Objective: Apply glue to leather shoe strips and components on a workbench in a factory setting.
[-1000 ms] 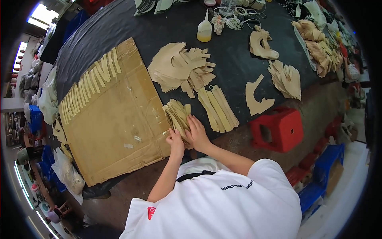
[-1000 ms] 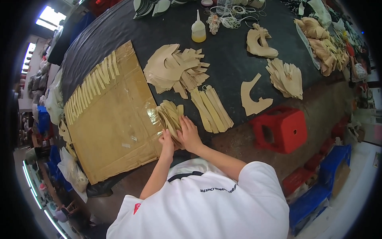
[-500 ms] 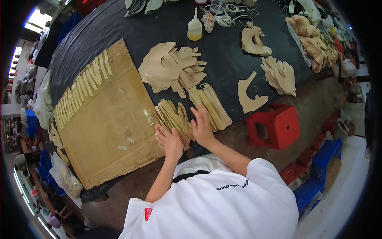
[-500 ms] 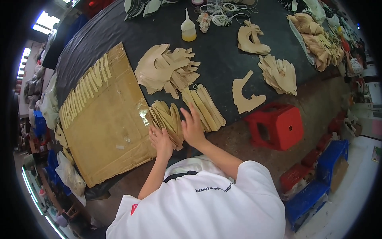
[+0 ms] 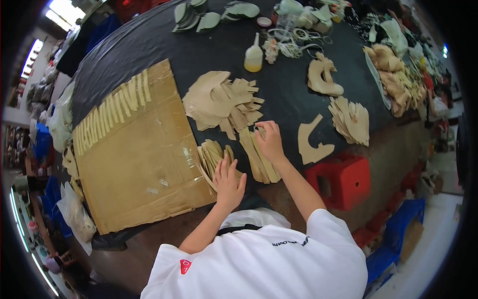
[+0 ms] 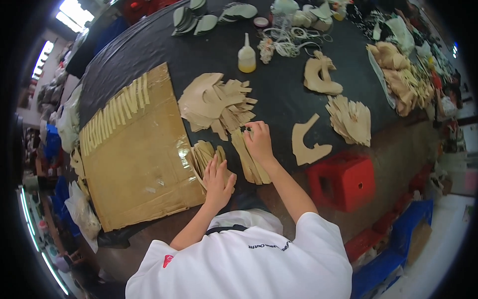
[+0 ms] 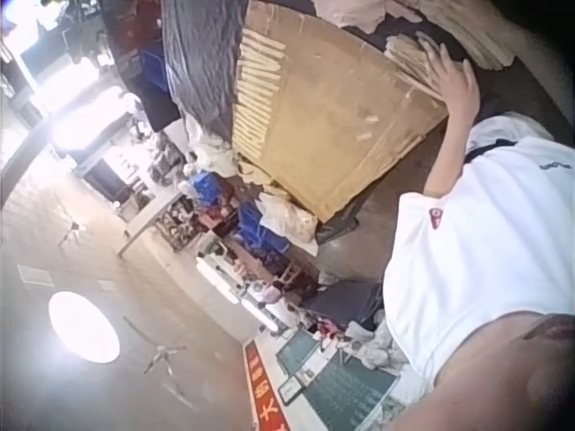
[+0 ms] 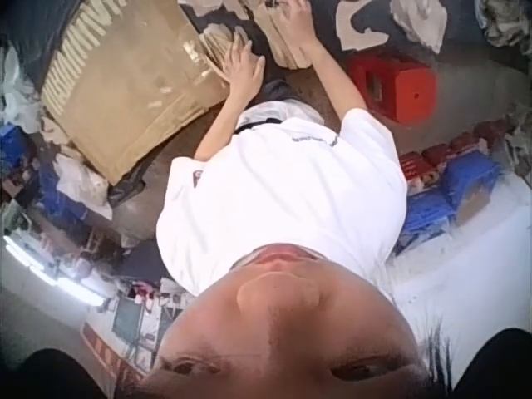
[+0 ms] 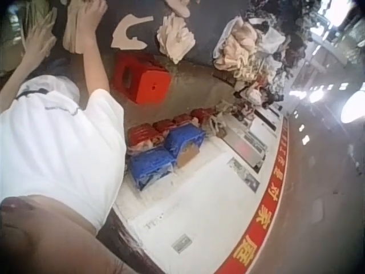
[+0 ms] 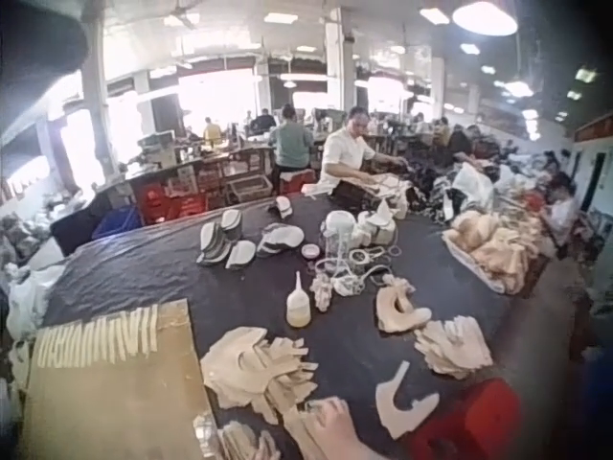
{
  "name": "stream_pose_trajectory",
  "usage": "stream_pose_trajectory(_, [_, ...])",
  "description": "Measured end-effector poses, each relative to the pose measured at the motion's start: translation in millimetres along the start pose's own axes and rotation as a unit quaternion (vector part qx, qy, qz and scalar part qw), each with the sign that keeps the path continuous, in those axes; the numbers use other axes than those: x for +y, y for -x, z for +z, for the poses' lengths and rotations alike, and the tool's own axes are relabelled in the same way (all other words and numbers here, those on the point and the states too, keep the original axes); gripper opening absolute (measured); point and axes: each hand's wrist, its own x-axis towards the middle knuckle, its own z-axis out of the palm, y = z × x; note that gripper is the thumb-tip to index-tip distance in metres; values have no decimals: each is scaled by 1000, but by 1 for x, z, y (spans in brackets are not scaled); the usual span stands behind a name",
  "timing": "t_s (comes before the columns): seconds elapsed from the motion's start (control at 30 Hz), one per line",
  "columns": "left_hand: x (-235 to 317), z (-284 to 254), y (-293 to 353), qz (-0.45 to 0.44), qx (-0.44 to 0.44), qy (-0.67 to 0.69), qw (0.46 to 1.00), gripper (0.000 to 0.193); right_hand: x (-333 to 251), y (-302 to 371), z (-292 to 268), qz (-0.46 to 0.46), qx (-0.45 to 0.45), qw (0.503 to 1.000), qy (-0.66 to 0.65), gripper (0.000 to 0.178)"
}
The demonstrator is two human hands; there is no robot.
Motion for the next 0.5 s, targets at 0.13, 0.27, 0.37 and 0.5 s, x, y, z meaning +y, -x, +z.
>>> stream_pose_trajectory(0.13, [-22,-10,2,4,29,36,999,43,-54,-39,37,-121,-15,992,-40,16])
stream_pose_trajectory(0.27, [-38,-34,14,-22,63,74,995,38,-112,-78,121,-226,-119,965,-51,15])
stream_pose_trajectory(0.37, [-52,-55,21,-47,79,109,990,35,-144,-111,201,-291,-165,940,67,16])
stream_pose_trajectory(0.5, [-75,-75,22,-25,86,164,982,30,-148,-160,302,-339,-153,909,189,19])
